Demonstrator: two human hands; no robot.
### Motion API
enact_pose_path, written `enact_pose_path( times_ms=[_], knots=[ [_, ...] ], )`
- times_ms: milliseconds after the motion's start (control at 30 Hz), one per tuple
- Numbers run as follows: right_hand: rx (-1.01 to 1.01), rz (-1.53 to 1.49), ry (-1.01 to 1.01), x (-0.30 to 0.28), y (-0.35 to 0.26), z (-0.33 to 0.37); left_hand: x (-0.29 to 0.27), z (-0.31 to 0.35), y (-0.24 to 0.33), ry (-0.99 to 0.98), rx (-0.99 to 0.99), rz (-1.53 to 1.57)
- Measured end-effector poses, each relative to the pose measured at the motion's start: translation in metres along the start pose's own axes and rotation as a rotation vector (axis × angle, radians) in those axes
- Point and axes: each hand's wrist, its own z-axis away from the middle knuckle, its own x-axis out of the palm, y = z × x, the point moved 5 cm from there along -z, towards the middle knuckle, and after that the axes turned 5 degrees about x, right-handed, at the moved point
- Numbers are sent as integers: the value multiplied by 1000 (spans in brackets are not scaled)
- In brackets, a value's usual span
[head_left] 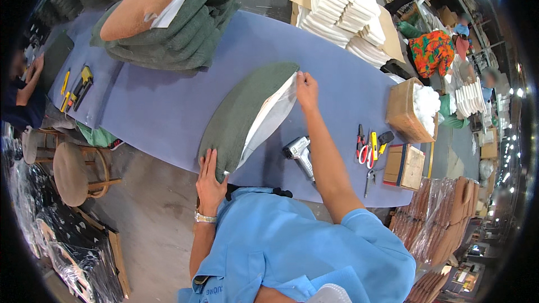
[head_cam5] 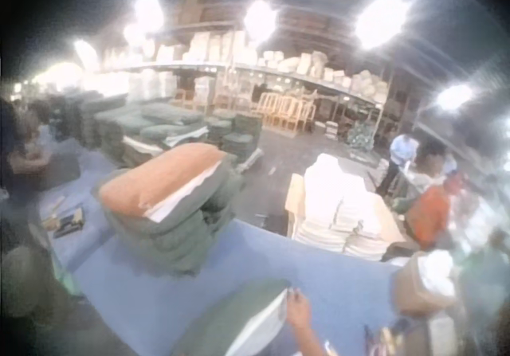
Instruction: The person staples green fabric onto a curved white cushion frame using a pneumatic staple gun. They repeatedly trim excess fabric with a utility knife and reposition the material to fit the contours of the cushion.
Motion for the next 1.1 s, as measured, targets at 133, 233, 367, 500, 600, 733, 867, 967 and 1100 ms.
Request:
enact_pose_path(
  times_ms=[133,233,367,500,600,733,867,967,1100],
  knots=[
    [65,-221,-95,-12,17,25,-34,3,-2,18,-69,114],
    [-25,-207,-117,-35,4,100,-77,46,-20,-114,-164,252],
    [93,-262,-192,-51,29,193,-107,104,-27,-462,-284,309],
    [104,-185,-165,-71,28,210,-101,44,2,-807,-409,399],
    [169,-56,-235,-81,14,200,-40,-25,38,-898,73,320],
    [-25,-172,-214,-83,-13,187,25,-89,96,-893,289,259],
    [-26,-103,-314,-84,-4,186,61,-110,123,-890,348,236],
    [76,-180,-342,-85,0,187,66,-107,129,-873,366,207],
    [99,-15,-361,-92,-10,189,64,-105,140,-891,347,166]
  ],
)
